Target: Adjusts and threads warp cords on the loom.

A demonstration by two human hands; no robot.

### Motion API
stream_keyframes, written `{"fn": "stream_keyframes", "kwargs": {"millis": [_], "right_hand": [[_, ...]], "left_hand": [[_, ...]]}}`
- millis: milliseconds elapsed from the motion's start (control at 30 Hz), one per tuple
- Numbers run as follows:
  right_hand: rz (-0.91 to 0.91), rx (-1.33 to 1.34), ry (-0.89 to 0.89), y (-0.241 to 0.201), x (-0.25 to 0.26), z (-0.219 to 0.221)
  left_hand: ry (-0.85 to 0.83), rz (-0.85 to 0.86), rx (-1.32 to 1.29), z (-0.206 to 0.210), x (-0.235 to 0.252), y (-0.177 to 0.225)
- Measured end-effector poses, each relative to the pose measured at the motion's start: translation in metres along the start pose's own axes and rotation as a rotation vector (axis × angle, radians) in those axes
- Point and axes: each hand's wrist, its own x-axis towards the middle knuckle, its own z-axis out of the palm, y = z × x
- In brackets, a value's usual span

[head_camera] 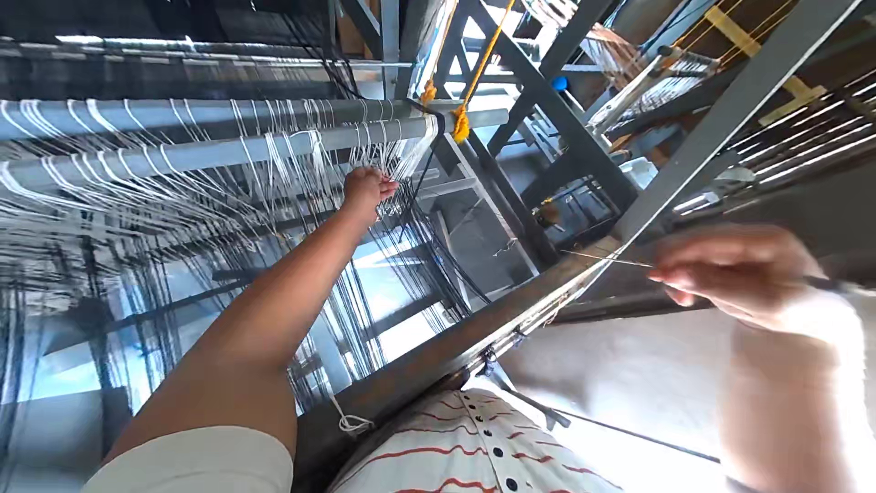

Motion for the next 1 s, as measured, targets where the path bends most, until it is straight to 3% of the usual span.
{"fn": "stream_keyframes", "kwargs": {"millis": [133, 267, 400, 533, 600, 733, 867, 1000], "right_hand": [[-0.059, -0.095, 0.109, -0.018, -0.062, -0.002], [0.028, -0.18, -0.022, -0.03, -0.108, 0.022], [0.288, -0.231, -0.212, -0.037, -0.134, 0.043], [0.576, -0.565, -0.09, -0.023, -0.127, 0.043], [0.649, -0.778, -0.058, -0.004, -0.088, 0.037], [0.688, -0.926, -0.168, 0.023, 0.061, 0.057], [0.504, -0.834, -0.39, 0.082, 0.19, 0.116], [0.329, -0.631, -0.528, 0.144, 0.251, 0.17]], "left_hand": [[-0.003, -0.002, -0.018, 0.0, -0.002, 0.0], [-0.002, -0.004, -0.013, 0.001, -0.004, 0.001], [-0.001, -0.037, -0.035, 0.002, -0.004, 0.002], [0.006, -0.063, -0.081, 0.002, -0.004, 0.005], [0.005, -0.076, -0.11, 0.004, -0.005, 0.006], [0.0, -0.096, -0.13, 0.003, -0.006, 0.008], [-0.034, -0.093, -0.132, 0.002, -0.009, 0.01], [-0.05, -0.093, -0.151, -0.002, -0.004, 0.01]]}}
